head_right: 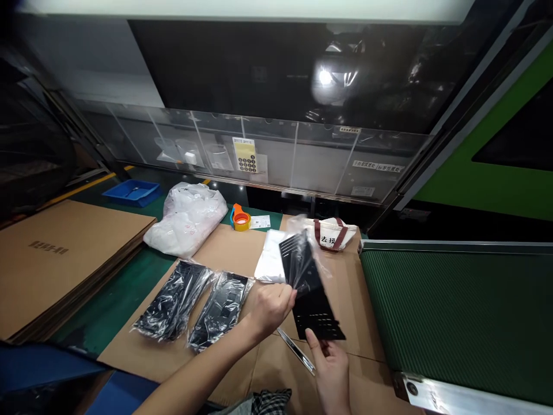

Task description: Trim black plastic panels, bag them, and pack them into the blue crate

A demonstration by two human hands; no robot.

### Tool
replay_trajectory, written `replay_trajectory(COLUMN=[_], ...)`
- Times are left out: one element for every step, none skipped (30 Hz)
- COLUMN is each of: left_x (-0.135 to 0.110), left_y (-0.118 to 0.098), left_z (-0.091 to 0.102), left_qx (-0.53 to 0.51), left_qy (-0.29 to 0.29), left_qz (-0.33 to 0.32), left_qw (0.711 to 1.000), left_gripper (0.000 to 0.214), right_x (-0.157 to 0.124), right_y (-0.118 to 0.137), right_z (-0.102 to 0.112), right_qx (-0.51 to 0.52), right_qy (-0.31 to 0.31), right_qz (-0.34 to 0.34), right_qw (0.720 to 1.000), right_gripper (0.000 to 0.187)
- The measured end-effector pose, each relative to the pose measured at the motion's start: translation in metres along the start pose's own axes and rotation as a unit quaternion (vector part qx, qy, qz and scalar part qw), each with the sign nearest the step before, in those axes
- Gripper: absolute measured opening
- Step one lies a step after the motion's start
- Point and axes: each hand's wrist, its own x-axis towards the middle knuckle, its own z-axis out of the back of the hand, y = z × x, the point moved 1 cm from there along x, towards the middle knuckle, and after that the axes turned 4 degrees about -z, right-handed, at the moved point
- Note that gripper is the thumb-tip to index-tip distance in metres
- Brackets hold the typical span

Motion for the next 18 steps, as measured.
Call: replay_trajectory(left_x=[0.002, 0.004, 0.005, 0.006, 0.006, 0.006, 0.005, 0.004, 0.002, 0.002, 0.002, 0.002, 0.003, 0.003, 0.004, 0.004, 0.003, 0.001], left_y=[-0.002, -0.003, -0.005, -0.007, -0.009, -0.012, -0.016, -0.019, -0.023, -0.027, -0.030, -0.031, -0.032, -0.032, -0.032, -0.031, -0.030, -0.029], left_z=[0.002, 0.004, 0.005, 0.007, 0.008, 0.009, 0.010, 0.010, 0.010, 0.011, 0.011, 0.012, 0.013, 0.014, 0.015, 0.015, 0.016, 0.017], left_qx=[-0.001, -0.001, -0.001, -0.003, -0.008, -0.018, -0.030, -0.042, -0.054, -0.062, -0.066, -0.069, -0.071, -0.073, -0.076, -0.082, -0.089, -0.097], left_qy=[-0.005, -0.009, -0.013, -0.014, -0.011, -0.007, -0.002, 0.003, 0.007, 0.008, 0.006, 0.003, 0.000, -0.005, -0.009, -0.009, -0.006, 0.000], left_qz=[-0.003, -0.003, -0.002, -0.005, -0.013, -0.025, -0.039, -0.052, -0.062, -0.069, -0.072, -0.074, -0.073, -0.070, -0.066, -0.062, -0.057, -0.055], left_qw=[1.000, 1.000, 1.000, 1.000, 1.000, 1.000, 0.999, 0.998, 0.997, 0.996, 0.995, 0.995, 0.995, 0.995, 0.995, 0.995, 0.994, 0.994], left_gripper=[0.027, 0.027, 0.027, 0.026, 0.026, 0.026, 0.026, 0.026, 0.026, 0.026, 0.026, 0.026, 0.025, 0.025, 0.025, 0.025, 0.024, 0.024], right_x=[0.000, -0.001, -0.001, -0.002, -0.002, -0.002, -0.002, -0.001, -0.001, 0.000, 0.000, 0.000, 0.000, 0.000, 0.000, 0.000, 0.000, 0.000], right_y=[0.001, 0.002, 0.005, 0.007, 0.009, 0.011, 0.011, 0.011, 0.011, 0.010, 0.008, 0.007, 0.006, 0.005, 0.004, 0.005, 0.005, 0.006], right_z=[-0.003, -0.006, -0.009, -0.011, -0.013, -0.015, -0.016, -0.018, -0.019, -0.021, -0.023, -0.025, -0.028, -0.030, -0.032, -0.033, -0.033, -0.033], right_qx=[-0.033, -0.053, -0.052, -0.031, 0.005, 0.049, 0.088, 0.112, 0.116, 0.102, 0.074, 0.040, 0.010, -0.010, -0.021, -0.022, -0.019, -0.016], right_qy=[0.035, 0.085, 0.135, 0.167, 0.175, 0.154, 0.111, 0.062, 0.019, -0.005, -0.003, 0.017, 0.047, 0.076, 0.094, 0.099, 0.087, 0.061], right_qz=[0.004, -0.002, -0.017, -0.034, -0.048, -0.052, -0.043, -0.025, -0.005, 0.012, 0.021, 0.024, 0.022, 0.018, 0.015, 0.015, 0.019, 0.027], right_qw=[0.999, 0.995, 0.989, 0.985, 0.983, 0.986, 0.989, 0.992, 0.993, 0.995, 0.997, 0.999, 0.999, 0.997, 0.995, 0.995, 0.996, 0.998], right_gripper=[0.033, 0.032, 0.032, 0.033, 0.035, 0.037, 0.038, 0.039, 0.038, 0.036, 0.035, 0.036, 0.038, 0.039, 0.040, 0.040, 0.040, 0.041])
